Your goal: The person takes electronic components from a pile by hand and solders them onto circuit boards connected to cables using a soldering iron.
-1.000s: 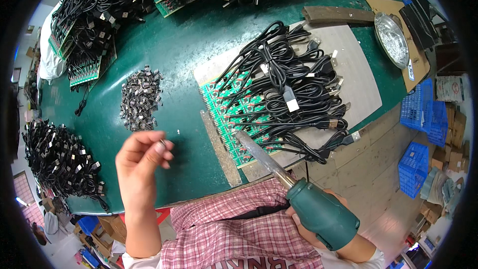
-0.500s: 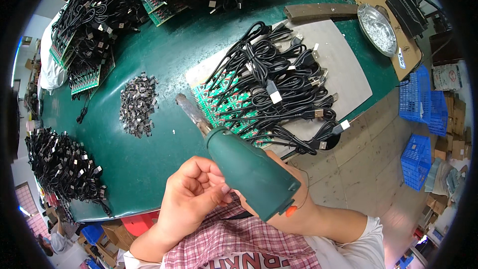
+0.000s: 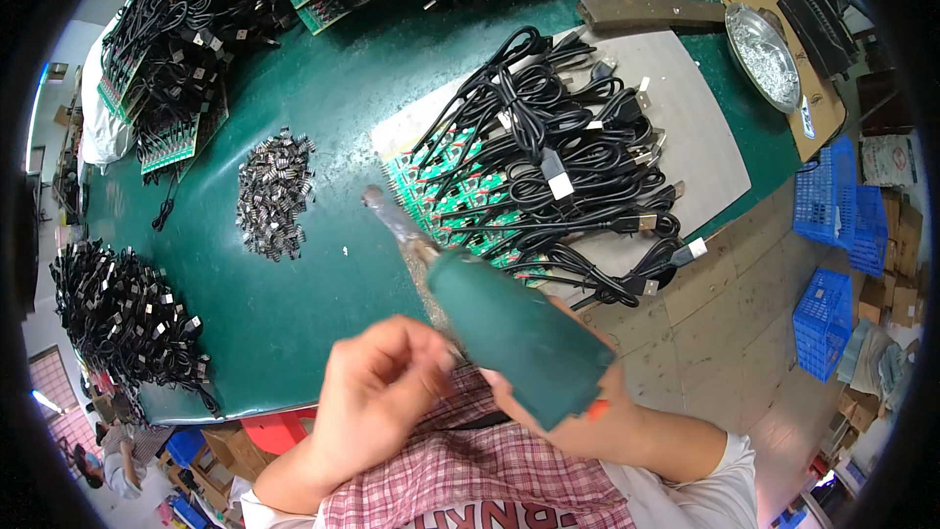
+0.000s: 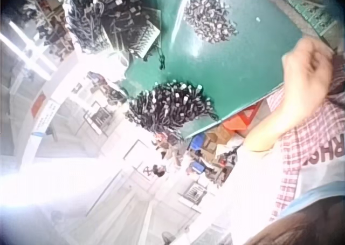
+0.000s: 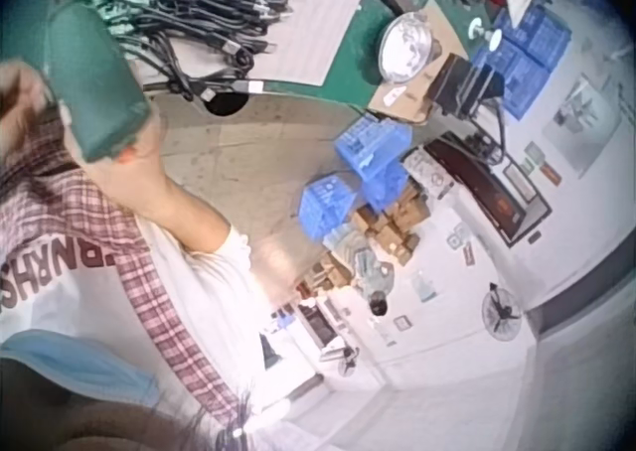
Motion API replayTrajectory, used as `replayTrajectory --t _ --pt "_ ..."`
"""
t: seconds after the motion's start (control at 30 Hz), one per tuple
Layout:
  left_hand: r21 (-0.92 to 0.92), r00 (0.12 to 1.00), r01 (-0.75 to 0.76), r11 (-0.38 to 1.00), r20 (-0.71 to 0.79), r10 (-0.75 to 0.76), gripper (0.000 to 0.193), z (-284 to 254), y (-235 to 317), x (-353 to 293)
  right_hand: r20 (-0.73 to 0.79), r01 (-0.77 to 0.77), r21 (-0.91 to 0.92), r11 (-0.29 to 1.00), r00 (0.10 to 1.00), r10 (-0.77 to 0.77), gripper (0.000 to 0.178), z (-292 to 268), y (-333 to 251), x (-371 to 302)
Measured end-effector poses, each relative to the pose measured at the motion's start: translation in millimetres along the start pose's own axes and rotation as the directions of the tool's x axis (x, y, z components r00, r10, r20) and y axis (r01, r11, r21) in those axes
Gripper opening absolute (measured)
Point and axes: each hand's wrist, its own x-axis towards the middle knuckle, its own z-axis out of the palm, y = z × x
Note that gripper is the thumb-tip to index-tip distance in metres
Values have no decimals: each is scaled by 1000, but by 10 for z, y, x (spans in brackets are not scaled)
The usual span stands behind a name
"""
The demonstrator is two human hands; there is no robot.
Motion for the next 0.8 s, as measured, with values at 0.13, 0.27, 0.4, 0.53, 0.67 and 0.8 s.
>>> replayTrajectory --t 0.13,0.27,0.4,0.53,0.67,0.8 --pt "-228 967 220 949 -74 -242 13 -163 1 293 -83 -185 -74 980 980 179 18 -149 -84 -138" --pt "-219 959 262 940 -48 -279 15 -165 29 364 18 -178 -319 931 981 194 20 -364 13 -474" --pt "-169 957 268 948 -69 -283 16 -116 41 426 100 100 -492 865 993 -58 18 -419 162 -632" --pt "-145 953 277 950 -85 -291 14 -100 34 449 47 126 -478 870 992 -118 18 -427 273 -736" --pt "-98 954 282 954 -80 -290 13 -105 38 473 69 88 -436 896 996 -64 17 -468 361 -808" --pt "-70 956 276 959 -79 -281 13 -107 40 480 30 65 -432 900 998 -57 14 -452 376 -810"
